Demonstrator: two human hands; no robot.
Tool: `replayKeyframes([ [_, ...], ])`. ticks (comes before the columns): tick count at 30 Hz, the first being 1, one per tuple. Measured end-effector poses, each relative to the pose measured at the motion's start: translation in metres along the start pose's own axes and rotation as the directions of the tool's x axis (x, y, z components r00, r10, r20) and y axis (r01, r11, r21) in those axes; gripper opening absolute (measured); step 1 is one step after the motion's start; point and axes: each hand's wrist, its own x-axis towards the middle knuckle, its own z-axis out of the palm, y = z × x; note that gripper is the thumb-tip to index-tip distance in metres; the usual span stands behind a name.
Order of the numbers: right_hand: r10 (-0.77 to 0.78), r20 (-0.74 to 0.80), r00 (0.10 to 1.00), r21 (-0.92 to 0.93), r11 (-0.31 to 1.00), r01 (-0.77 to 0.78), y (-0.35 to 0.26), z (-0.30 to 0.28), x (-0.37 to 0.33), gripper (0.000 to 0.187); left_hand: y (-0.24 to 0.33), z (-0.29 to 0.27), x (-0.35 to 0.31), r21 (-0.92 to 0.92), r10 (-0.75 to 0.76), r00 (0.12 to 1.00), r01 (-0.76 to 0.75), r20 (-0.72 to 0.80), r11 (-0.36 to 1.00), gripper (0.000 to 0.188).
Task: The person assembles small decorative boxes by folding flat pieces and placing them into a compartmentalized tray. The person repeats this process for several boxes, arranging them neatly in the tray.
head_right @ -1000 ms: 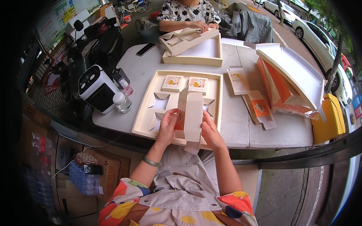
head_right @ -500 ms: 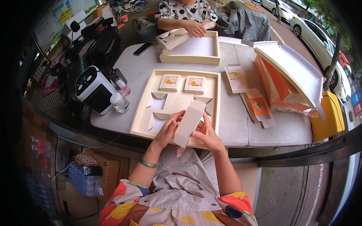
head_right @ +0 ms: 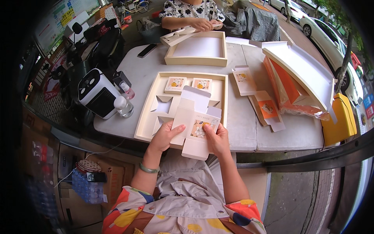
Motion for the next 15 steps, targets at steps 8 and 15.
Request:
replayKeyframes([
  [8, 0.116, 0.129, 0.985, -0.076, 0.991, -0.107, 0.001, -0.003, -0.001, 0.025, -0.005, -0.008, 0.009, 0.028, 0.069, 0.993, -0.066, -0.095, 0.997, 0.026],
  [15, 0.018, 0.026, 0.999, -0.165, 0.986, -0.014, 0.009, -0.008, -0.001, 0.037, 0.000, -0.003, 0.006, 0.091, 0.038, 0.997, -0.031, -0.069, 0.995, 0.029],
])
